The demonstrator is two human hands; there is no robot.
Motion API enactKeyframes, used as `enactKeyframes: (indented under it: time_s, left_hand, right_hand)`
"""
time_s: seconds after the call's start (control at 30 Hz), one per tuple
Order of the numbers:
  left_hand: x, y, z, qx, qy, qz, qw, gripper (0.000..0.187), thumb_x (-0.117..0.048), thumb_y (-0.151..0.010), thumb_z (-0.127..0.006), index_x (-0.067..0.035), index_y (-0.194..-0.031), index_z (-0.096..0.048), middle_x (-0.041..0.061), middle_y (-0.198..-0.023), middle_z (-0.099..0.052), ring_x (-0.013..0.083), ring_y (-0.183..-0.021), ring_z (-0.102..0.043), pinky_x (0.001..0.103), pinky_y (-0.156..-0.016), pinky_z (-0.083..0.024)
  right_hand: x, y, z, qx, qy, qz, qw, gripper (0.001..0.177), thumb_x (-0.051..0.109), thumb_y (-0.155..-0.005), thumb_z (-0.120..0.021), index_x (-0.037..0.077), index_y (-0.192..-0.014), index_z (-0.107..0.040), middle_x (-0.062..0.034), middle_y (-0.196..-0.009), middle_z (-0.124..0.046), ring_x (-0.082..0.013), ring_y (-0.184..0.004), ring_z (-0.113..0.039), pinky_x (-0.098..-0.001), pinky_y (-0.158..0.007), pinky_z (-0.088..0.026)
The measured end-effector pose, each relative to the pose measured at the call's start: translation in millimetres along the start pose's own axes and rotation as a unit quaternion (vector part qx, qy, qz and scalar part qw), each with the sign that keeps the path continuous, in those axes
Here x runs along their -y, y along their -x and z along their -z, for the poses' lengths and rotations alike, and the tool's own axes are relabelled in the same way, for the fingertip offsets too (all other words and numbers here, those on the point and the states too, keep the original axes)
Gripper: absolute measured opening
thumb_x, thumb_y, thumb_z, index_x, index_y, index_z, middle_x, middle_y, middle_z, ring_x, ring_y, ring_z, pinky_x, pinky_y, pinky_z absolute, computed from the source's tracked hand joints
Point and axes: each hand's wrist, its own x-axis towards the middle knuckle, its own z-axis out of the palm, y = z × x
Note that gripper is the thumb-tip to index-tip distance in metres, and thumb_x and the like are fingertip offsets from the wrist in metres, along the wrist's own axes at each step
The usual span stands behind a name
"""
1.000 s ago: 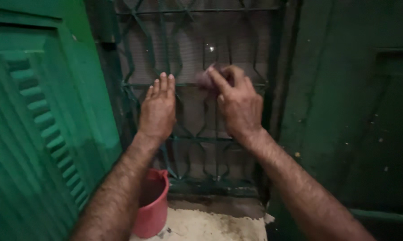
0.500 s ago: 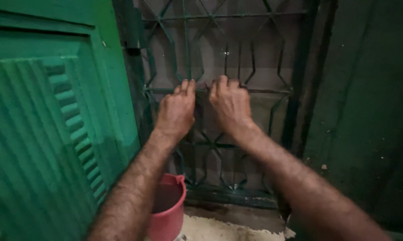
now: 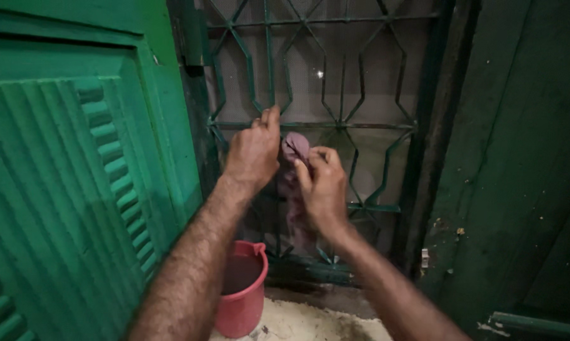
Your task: The person dips a cloth into a red cup of water and wipes a metal security grille on a window. They repeatedly wring out the cloth and scrub the bars and mesh of the grille.
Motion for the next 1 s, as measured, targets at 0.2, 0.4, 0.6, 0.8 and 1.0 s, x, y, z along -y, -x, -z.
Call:
enactKeyframes:
  time_s: [0.2, 0.4, 0.6, 0.8, 1.0]
  left_hand:
    - [4.9, 0.2, -10.0, -0.034, -0.007, -0.017, 0.999, 0.081, -0.009, -0.071, -0.080, 0.008, -0.141, -0.042, 0.021, -0.136, -0.061, 0.0323, -0.115, -0.068, 0.040, -0.084, -0.061]
    - [9.5, 4.5, -13.4, -0.054, 0.028, -0.031, 0.998, 0.083, -0.005, -0.065, -0.078, 0.009, -0.138, -0.043, 0.024, -0.135, -0.061, 0.0353, -0.114, -0.067, 0.041, -0.084, -0.060]
    - [4.1, 5.2, -13.2, -0.048, 0.015, -0.009, 0.999, 0.086, -0.001, -0.062, -0.079, 0.006, -0.140, -0.043, 0.024, -0.138, -0.060, 0.0343, -0.117, -0.066, 0.040, -0.082, -0.061]
    - [2.8, 6.0, -11.3, -0.039, 0.022, 0.000, 0.999, 0.086, 0.000, -0.060, -0.080, 0.004, -0.139, -0.044, 0.022, -0.140, -0.059, 0.0333, -0.121, -0.064, 0.039, -0.085, -0.061]
    - [1.1, 7.5, -8.8, -0.027, 0.060, 0.009, 0.998, 0.095, -0.011, -0.057, -0.089, 0.006, -0.138, -0.042, 0.024, -0.139, -0.058, 0.0354, -0.122, -0.062, 0.041, -0.086, -0.060]
  right_hand:
    - [19.1, -15.1, -36.0, -0.030, 0.055, 0.022, 0.998, 0.033, 0.021, -0.090, -0.076, 0.001, -0.115, -0.066, -0.0192, -0.119, -0.064, -0.0425, -0.097, -0.068, -0.0507, -0.078, -0.055]
    - [8.9, -12.1, -41.2, 0.074, 0.167, -0.066, 0.981, 0.045, 0.033, -0.089, -0.079, 0.004, -0.115, -0.057, -0.0182, -0.113, -0.062, -0.0444, -0.093, -0.068, -0.0576, -0.072, -0.052]
    - [-0.2, 32.2, -34.1, 0.122, 0.161, -0.042, 0.978, 0.049, 0.023, -0.077, -0.077, 0.001, -0.116, -0.056, -0.0230, -0.106, -0.066, -0.0467, -0.093, -0.068, -0.0564, -0.070, -0.054]
    - [9.2, -13.8, -26.5, 0.121, 0.099, -0.065, 0.986, 0.030, 0.028, -0.097, -0.068, 0.011, -0.121, -0.063, -0.0189, -0.111, -0.072, -0.0446, -0.098, -0.070, -0.0562, -0.080, -0.054]
    - [1.3, -4.9, -46.6, 0.086, 0.146, -0.034, 0.985, 0.047, 0.021, -0.085, -0.073, 0.002, -0.125, -0.056, -0.0223, -0.114, -0.068, -0.0445, -0.094, -0.070, -0.0567, -0.071, -0.054]
